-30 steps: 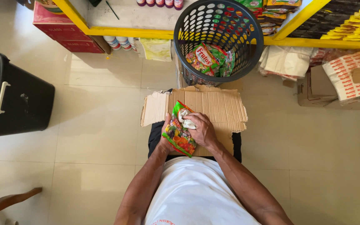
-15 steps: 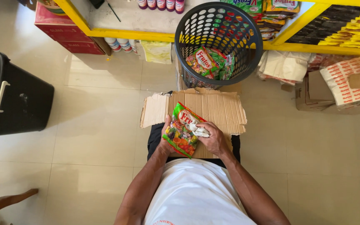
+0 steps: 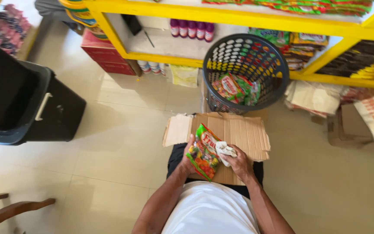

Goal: The person cleans individual snack bags by hand using a white cloth while sitting on the floor.

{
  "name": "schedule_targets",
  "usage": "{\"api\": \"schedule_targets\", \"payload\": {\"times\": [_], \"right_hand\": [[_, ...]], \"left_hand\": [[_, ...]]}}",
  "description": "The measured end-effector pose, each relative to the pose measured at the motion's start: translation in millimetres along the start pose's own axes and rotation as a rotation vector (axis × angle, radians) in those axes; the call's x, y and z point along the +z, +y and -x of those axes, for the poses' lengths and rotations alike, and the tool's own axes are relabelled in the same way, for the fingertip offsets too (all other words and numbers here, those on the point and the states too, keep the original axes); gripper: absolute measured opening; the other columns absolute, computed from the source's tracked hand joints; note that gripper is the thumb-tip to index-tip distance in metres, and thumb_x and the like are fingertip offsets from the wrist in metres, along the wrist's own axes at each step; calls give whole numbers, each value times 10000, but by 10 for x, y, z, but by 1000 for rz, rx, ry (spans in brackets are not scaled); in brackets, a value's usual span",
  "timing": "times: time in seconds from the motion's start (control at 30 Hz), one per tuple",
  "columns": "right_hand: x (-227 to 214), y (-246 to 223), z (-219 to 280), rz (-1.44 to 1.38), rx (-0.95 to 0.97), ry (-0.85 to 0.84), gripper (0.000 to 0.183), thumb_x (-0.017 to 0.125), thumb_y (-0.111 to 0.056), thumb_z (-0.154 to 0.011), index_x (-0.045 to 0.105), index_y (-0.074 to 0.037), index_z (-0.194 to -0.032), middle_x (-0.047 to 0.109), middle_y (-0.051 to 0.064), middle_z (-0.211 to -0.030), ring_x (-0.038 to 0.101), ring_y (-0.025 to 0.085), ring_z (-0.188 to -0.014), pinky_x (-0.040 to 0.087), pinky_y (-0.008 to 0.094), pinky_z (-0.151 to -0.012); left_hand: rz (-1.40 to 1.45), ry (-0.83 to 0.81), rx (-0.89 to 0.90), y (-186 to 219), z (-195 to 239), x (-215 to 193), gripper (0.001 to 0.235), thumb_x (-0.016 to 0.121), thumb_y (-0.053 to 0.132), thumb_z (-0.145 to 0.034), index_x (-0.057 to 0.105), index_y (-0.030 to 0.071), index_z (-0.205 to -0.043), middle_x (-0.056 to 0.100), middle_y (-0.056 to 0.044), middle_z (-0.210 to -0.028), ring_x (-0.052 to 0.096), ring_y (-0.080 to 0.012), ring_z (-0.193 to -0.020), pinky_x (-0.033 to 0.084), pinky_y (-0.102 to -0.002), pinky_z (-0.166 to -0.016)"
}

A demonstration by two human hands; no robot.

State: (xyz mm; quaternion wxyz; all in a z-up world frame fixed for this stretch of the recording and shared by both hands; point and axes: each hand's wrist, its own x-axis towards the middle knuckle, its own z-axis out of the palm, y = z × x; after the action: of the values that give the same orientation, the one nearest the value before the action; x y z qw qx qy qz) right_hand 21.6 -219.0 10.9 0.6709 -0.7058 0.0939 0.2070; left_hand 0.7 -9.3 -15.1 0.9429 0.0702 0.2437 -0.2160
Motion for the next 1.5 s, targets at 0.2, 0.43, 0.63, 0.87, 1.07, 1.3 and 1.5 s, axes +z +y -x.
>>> {"api": "schedule_targets", "payload": {"times": [0.2,0.43,0.63,0.87,1.07,1.3,1.5], "right_hand": [[-34,15,-81,33,81,-32,575,741,-52,-823,592,29,-1372,712,150,-1201,653,204,-969,517,291,-819],[8,-192,-3,20,104,-82,487,697,-51,-871,607,45,-1339,720,208,-1153,663,262,-929,511,330,-777],[32,-237,-9,10,146,-90,571,662,-22,-888,521,39,-1438,675,275,-1228,667,309,-976,546,370,-798],[-33,-204,5,-186,183,-106,724,623,103,-831,396,99,-1518,625,344,-1287,657,380,-1033,553,384,-843],[-231,729,-451,252,-183,-88,631,768,27,-692,635,-19,-1307,695,209,-1264,711,305,-1027,578,348,-855],[-265,833,-559,811,-331,21,492,817,-237,-754,692,-160,-1224,721,50,-1097,742,184,-875,636,328,-763],[-73,177,-272,576,-345,46,418,812,-152,-777,690,-53,-1165,728,63,-1072,734,199,-896,588,297,-794]], "left_hand": [[-77,-133,-30,34,-11,-33,903,418,778,-913,545,49,-1430,583,-216,-1388,598,-373,-1172,474,-512,-1026],[-174,-104,20,30,97,96,916,401,792,-912,522,68,-1460,570,-191,-1414,585,-346,-1216,437,-494,-1081],[-151,-112,16,44,154,124,884,406,775,-938,549,68,-1449,596,-188,-1394,607,-344,-1192,452,-489,-1060],[-29,-184,16,29,176,115,808,492,710,-938,597,54,-1396,641,-187,-1333,648,-335,-1134,502,-469,-1024],[1,-157,67,29,157,166,766,500,670,-948,612,39,-1368,663,-189,-1283,660,-323,-1084,515,-464,-995],[-6,-134,25,47,224,200,716,485,678,-972,666,47,-1257,711,-160,-1177,693,-291,-989,560,-433,-913],[69,-144,1,92,277,287,845,487,672,-914,546,11,-1438,611,-224,-1364,617,-374,-1178,468,-493,-1068]]}}
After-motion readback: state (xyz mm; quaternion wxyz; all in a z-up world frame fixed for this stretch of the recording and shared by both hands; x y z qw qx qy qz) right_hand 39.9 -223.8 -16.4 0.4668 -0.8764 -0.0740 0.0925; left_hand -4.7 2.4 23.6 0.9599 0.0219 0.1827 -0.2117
